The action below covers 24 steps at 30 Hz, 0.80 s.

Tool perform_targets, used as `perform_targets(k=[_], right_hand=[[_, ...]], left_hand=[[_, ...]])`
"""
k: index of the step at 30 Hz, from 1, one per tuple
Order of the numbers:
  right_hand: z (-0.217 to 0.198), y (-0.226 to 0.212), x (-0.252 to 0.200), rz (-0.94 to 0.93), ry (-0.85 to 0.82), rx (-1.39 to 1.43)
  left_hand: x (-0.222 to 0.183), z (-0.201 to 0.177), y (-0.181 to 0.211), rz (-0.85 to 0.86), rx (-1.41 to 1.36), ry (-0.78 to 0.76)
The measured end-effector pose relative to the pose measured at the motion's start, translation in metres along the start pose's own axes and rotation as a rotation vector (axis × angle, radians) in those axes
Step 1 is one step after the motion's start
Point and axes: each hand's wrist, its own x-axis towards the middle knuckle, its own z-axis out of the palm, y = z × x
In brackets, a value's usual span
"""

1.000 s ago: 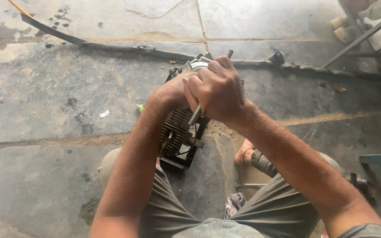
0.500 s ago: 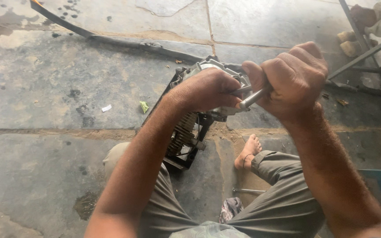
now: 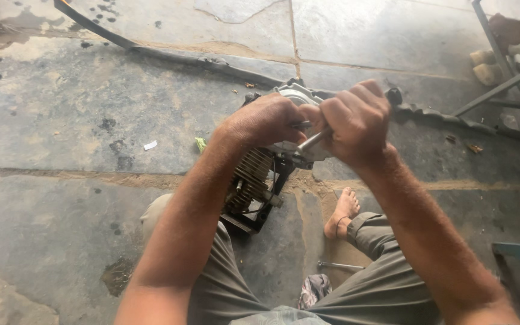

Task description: The person uses a T-handle wrench and a thin metal rod to loosen and remove bolts from a motorcycle engine cover, then sets the cover aside to work on the internal components.

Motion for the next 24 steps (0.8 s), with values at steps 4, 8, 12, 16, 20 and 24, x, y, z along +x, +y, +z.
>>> perform_targets(k=[4, 8, 12, 16, 20, 24], right_hand=[[0.003, -0.009, -0.001, -0.056, -0.071, 0.045], [0.008, -0.01, 0.006, -0.12, -0.126, 0.035], [0.01, -0.006, 0.015, -0.087, -0.063, -0.015], [0.012, -0.009, 0.018, -0.064, -0.112, -0.096], [0.008, -0.029, 0.023, 0.206, -0.23, -0.249], [-0.006, -0.052, 0.034, 0.378, -0.465, -0.222]], left_hand=[[-0.003, -0.005, 0.001, -0.21, -0.023, -0.062], [-0.007, -0.01, 0.003, -0.228, -0.017, -0.076], [-0.006, -0.009, -0.001, -0.19, -0.067, -0.012], [-0.005, -0.003, -0.011, -0.217, -0.155, 0.016], [-0.004, 0.0, -0.016, 0.116, -0.096, 0.106], [-0.004, 0.0, -0.02, -0.127, -0.204, -0.132]])
